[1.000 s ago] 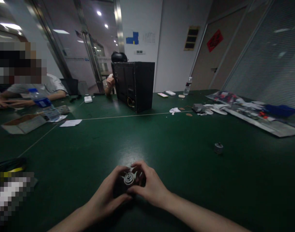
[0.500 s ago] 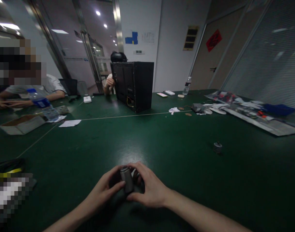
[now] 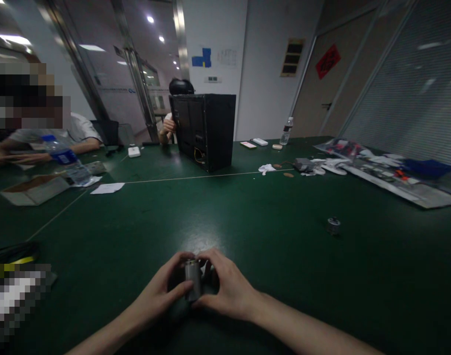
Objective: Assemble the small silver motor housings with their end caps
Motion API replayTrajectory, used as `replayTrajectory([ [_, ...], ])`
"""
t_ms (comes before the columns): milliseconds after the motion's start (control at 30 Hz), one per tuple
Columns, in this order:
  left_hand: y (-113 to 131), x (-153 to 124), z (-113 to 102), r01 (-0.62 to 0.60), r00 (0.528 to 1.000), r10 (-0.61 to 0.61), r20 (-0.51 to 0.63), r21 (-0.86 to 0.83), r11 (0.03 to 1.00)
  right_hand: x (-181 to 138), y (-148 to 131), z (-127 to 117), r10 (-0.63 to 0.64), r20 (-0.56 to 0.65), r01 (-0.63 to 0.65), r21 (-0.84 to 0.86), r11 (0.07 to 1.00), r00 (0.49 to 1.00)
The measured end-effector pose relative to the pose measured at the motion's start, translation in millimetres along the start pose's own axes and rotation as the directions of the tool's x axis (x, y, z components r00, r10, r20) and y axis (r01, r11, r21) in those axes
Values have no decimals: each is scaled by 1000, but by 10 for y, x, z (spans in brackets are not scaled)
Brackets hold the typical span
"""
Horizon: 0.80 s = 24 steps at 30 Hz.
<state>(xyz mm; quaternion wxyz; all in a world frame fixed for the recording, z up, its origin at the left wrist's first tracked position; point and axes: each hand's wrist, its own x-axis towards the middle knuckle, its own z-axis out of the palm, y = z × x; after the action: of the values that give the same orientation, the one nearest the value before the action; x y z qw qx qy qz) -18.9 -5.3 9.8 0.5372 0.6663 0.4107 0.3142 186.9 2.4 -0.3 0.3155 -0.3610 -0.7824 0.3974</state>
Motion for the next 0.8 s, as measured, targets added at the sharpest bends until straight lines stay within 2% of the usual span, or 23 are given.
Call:
replayTrajectory([
  [133, -25, 24, 34, -7, 997, 10, -73, 40, 999, -1, -25, -27, -86, 72, 84, 30, 996, 994],
  [200, -12, 39, 44, 5, 996, 0, -93, 57, 998, 3, -29, -41, -101, 70, 96, 69, 993, 992],
  [367, 43, 56, 63, -12, 996, 28, -88, 185, 983, 6, -68, -24, -76, -65, 83, 100, 992, 995],
  [600, 85, 0, 90, -161, 985, 175, -5, 369, 915, -34, -190, 72, -8, -172, 32, 134, 990, 985],
  [700, 71, -2, 88, -145, 986, 165, -18, 390, 909, -38, -205, 46, -32, -214, 55, 104, 993, 976],
  [800, 57, 18, 80, -78, 991, 111, -73, 356, 931, 6, -176, -44, -31, -260, 50, 65, 997, 965],
])
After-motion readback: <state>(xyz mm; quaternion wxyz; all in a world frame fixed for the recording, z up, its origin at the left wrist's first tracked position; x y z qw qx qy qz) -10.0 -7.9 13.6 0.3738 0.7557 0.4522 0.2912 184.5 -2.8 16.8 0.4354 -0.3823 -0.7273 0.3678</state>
